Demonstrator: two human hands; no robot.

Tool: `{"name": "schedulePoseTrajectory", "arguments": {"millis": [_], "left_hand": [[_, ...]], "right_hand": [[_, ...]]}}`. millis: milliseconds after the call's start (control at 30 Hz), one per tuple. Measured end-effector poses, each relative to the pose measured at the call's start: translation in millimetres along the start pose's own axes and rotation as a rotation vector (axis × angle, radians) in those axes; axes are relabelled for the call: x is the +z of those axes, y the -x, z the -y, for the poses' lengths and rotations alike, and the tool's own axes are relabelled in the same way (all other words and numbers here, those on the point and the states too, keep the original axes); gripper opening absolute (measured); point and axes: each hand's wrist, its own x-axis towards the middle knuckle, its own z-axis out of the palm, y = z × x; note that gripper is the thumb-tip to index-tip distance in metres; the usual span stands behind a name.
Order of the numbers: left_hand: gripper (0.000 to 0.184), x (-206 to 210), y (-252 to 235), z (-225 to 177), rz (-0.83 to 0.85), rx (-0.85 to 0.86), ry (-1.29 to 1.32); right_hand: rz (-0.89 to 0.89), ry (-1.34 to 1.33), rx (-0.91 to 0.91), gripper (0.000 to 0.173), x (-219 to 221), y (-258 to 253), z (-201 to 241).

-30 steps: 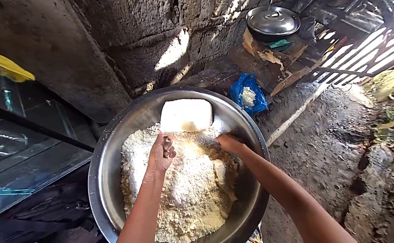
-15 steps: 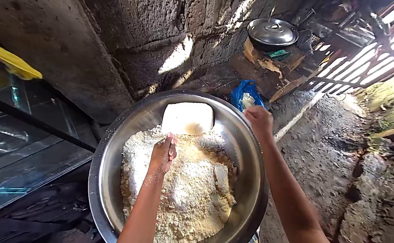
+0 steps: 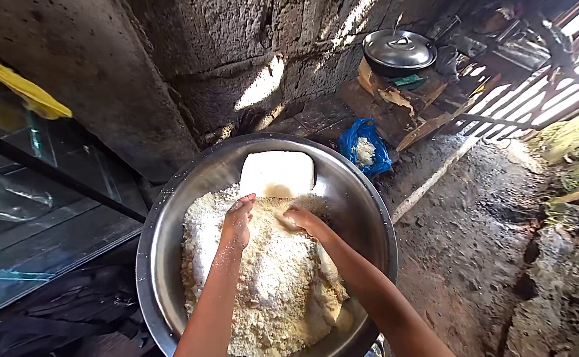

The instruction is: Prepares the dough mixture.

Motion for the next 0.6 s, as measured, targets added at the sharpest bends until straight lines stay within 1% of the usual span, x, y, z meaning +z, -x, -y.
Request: {"name": "schedulePoseTrajectory", "arguments": {"millis": [100,133,167,200,233,267,300,367,400,433,467,500,533,567,600], "left_hand": [[0.040,9,-6,9,0.026,-0.107,0.061],[0.044,13,-3,9,0.044,-0.143,0.114],[0.047,19,-1,8,0.041,-0.157,0.190],[0.049,24,1,8,0.037,-0.145,0.274],[0.048,27,5,7,0.046,-0.134,0.348],[0.046,29,13,3,0.059,-0.122,0.410],[0.043,32,26,-2,0.055,-0.111,0.457],[0.038,39,40,4,0.046,-0.143,0.538],[0.039,44,42,10,0.039,-0.184,0.564],[0.042,45,44,12,0.034,-0.201,0.559],[0.043,41,46,6,0.055,-0.187,0.534],[0.043,35,48,-5,0.091,-0.142,0.500],[0.042,30,46,-16,0.101,-0.097,0.476],[0.041,28,44,-23,0.085,-0.098,0.470],[0.039,30,42,-26,0.050,-0.121,0.473]], "right_hand": [[-0.016,-0.131,-0.182,0.019,16,10,28],[-0.037,-0.198,-0.239,0.019,23,22,38],[-0.048,-0.261,-0.300,0.025,32,37,48],[-0.034,-0.301,-0.357,0.036,44,53,58],[-0.020,-0.286,-0.394,0.047,57,67,67],[-0.022,-0.200,-0.415,0.058,66,79,77],[-0.052,-0.111,-0.426,0.064,70,81,84],[-0.222,-0.009,-0.455,0.067,69,55,81],[-0.266,0.035,-0.471,0.068,64,40,77],[-0.267,0.083,-0.503,0.070,62,34,74],[-0.280,0.138,-0.574,0.071,68,38,72],[-0.283,0.165,-0.666,0.070,76,47,70],[-0.236,0.166,-0.726,0.072,81,56,68],[-0.228,0.161,-0.758,0.073,84,57,62],[-0.268,0.156,-0.746,0.073,84,49,58]]}}
